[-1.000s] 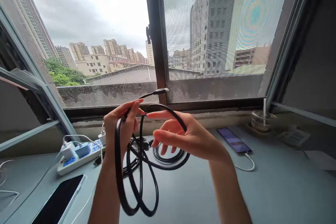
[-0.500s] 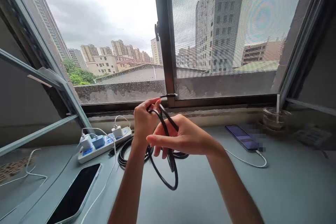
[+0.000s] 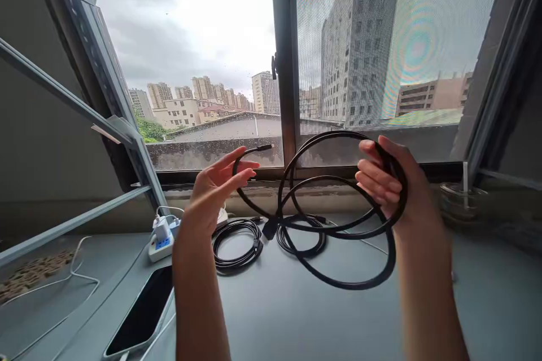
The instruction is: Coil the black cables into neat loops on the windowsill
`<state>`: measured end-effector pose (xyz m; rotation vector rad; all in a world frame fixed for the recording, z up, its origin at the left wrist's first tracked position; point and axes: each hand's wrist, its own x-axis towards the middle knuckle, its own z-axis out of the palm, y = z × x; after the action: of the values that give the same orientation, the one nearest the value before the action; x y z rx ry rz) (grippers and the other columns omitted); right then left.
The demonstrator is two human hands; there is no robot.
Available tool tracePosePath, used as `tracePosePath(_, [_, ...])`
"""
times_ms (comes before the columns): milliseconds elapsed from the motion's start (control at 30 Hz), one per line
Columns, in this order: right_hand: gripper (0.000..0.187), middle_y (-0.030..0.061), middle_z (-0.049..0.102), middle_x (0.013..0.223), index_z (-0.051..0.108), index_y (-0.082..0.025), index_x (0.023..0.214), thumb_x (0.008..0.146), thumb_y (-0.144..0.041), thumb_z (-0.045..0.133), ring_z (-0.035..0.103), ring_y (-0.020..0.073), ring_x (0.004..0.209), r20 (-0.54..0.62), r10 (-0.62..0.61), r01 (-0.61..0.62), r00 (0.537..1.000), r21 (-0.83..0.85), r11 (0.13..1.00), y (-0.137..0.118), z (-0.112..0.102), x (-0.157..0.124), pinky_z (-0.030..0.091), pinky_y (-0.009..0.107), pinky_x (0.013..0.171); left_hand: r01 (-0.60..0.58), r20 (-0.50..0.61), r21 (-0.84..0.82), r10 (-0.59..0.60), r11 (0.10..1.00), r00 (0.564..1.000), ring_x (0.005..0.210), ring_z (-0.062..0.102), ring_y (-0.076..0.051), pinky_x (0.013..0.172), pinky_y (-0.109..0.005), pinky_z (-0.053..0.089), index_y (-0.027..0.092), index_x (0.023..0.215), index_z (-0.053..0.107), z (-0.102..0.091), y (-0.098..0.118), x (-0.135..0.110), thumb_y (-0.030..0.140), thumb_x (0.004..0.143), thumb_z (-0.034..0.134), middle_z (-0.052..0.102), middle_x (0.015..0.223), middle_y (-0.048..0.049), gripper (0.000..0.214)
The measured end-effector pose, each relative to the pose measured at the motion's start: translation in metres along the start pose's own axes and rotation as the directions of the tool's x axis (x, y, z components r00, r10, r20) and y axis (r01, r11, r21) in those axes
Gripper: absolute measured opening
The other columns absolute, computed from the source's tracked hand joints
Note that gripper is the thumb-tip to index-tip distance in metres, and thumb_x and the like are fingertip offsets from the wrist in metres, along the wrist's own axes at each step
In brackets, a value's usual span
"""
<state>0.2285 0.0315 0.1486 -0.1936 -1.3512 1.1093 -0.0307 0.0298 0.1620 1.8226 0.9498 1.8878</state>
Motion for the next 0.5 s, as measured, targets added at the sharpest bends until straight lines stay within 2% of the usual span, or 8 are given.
tracePosePath(133, [0.022, -0.0099, 0.024, 0.043, 0.056, -0.025, 0.081, 0.076, -0.046, 0.061, 0.021, 0.0073, 0.036, -0.109, -0.105, 0.106, 0.989, 0.008, 0.994, 0.005, 0.001, 0.002, 0.018, 0.022, 0.034, -0.067, -0.117, 0.015, 0.068, 0.998, 0.991, 0.086, 0.065, -0.017, 0.071, -0.024, 0.05, 0.023, 0.104, 0.072, -0.008, -0.003, 0.003, 0.03, 0.066, 0.074, 0.073, 0.088, -0.0053, 0.039])
tracePosePath(233, [0.029, -0.0084, 0.039, 0.05, 0.057, -0.025, 0.089, 0.075, -0.049, 0.063, 0.039, 0.0073, 0.043, -0.197, -0.174, 0.173, 0.965, -0.021, 0.985, 0.019, -0.002, 0.01, 0.028, 0.021, 0.04, -0.045, -0.119, 0.095, 0.056, 0.994, 0.991, 0.088, 0.065, -0.018, 0.073, -0.024, 0.049, 0.022, 0.101, 0.072, -0.008, -0.004, 0.003, 0.031, 0.069, 0.07, 0.072, 0.084, -0.0057, 0.033])
tracePosePath(300, [0.037, -0.0062, 0.05, 0.057, 0.058, -0.024, 0.096, 0.075, -0.054, 0.063, 0.052, 0.0091, 0.053, -0.237, -0.189, 0.17, 0.953, -0.099, 0.98, 0.027, -0.005, 0.016, 0.037, 0.022, 0.047, 0.011, -0.054, 0.181, -0.001, 0.983, 0.999, 0.086, 0.064, -0.017, 0.071, -0.024, 0.049, 0.022, 0.103, 0.071, -0.004, -0.005, 0.003, 0.033, 0.071, 0.069, 0.072, 0.087, -0.0055, 0.034])
tracePosePath(367, [0.044, -0.0027, 0.06, 0.067, 0.059, -0.023, 0.101, 0.076, -0.058, 0.06, 0.062, 0.0132, 0.068, -0.225, -0.176, 0.14, 0.958, -0.167, 0.976, 0.031, -0.007, 0.019, 0.045, 0.025, 0.057, 0.071, 0.073, 0.288, -0.096, 0.955, 0.993, 0.082, 0.064, -0.016, 0.067, -0.024, 0.048, 0.021, 0.101, 0.071, 0.002, -0.009, 0.003, 0.04, 0.071, 0.067, 0.071, 0.093, -0.0058, 0.035])
tracePosePath(433, [0.049, 0.001, 0.066, 0.078, 0.057, -0.023, 0.107, 0.078, -0.062, 0.055, 0.066, 0.0179, 0.082, -0.172, -0.15, 0.115, 0.973, -0.198, 0.973, 0.032, -0.008, 0.019, 0.05, 0.029, 0.067, 0.094, 0.236, 0.403, -0.202, 0.91, 0.95, 0.079, 0.063, -0.017, 0.061, -0.024, 0.046, 0.02, 0.096, 0.073, 0.01, -0.016, 0.003, 0.048, 0.072, 0.065, 0.071, 0.093, -0.0059, 0.037])
tracePosePath(500, [0.052, 0.003, 0.069, 0.087, 0.053, -0.025, 0.115, 0.081, -0.064, 0.049, 0.066, 0.021, 0.092, -0.12, -0.131, 0.103, 0.984, -0.216, 0.971, 0.031, -0.006, 0.017, 0.051, 0.034, 0.076, 0.051, 0.369, 0.451, -0.238, 0.891, 0.898, 0.077, 0.063, -0.019, 0.06, -0.025, 0.046, 0.018, 0.091, 0.074, 0.02, -0.023, 0.004, 0.053, 0.073, 0.063, 0.07, 0.085, -0.0058, 0.04])
